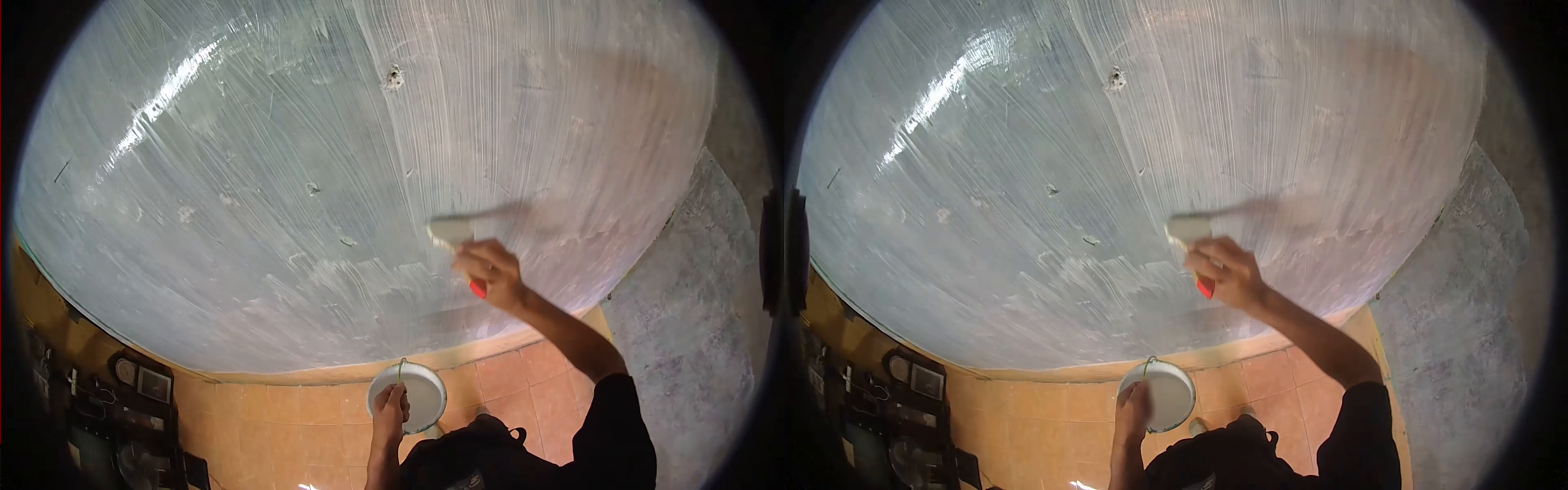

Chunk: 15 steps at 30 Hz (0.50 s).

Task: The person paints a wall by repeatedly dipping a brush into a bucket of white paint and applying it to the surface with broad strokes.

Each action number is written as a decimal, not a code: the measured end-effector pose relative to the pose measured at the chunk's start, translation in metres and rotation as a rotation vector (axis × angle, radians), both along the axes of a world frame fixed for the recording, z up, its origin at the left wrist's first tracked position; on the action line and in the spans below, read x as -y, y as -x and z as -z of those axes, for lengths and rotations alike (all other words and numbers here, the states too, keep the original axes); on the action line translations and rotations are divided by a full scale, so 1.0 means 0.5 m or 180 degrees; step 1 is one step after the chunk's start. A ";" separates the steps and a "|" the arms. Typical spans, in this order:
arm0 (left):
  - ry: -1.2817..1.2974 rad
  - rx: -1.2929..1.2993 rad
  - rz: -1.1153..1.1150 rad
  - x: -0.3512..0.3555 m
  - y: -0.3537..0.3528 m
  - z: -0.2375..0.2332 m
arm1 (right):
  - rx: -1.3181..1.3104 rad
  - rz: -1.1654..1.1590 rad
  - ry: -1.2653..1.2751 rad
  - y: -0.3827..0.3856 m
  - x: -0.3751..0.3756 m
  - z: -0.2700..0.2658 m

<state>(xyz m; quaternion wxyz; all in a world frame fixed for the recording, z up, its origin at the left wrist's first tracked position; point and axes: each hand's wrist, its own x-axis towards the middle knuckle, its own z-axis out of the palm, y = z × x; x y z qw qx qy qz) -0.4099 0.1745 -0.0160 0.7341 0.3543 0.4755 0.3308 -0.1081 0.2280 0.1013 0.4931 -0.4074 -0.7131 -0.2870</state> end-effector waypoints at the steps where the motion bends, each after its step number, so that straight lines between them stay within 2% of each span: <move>1: 0.0004 0.0010 -0.0010 0.000 -0.001 -0.002 | -0.0046 -0.0050 -0.0164 0.001 -0.001 -0.056; 5: -0.0007 0.0042 -0.0023 0.004 -0.010 -0.005 | 0.0283 -0.0093 -0.0962 0.000 -0.009 -0.221; 9: 0.0051 0.0110 -0.0042 0.006 -0.016 0.013 | 0.0565 0.0075 -0.1379 0.001 -0.008 -0.255; 12: 0.0069 0.0127 -0.0047 0.006 -0.013 0.019 | 0.0997 0.0250 -0.1034 -0.015 -0.021 -0.134; 15: 0.0051 0.0037 -0.0091 0.008 -0.007 0.014 | 0.1122 0.0317 -0.0815 -0.033 -0.020 0.070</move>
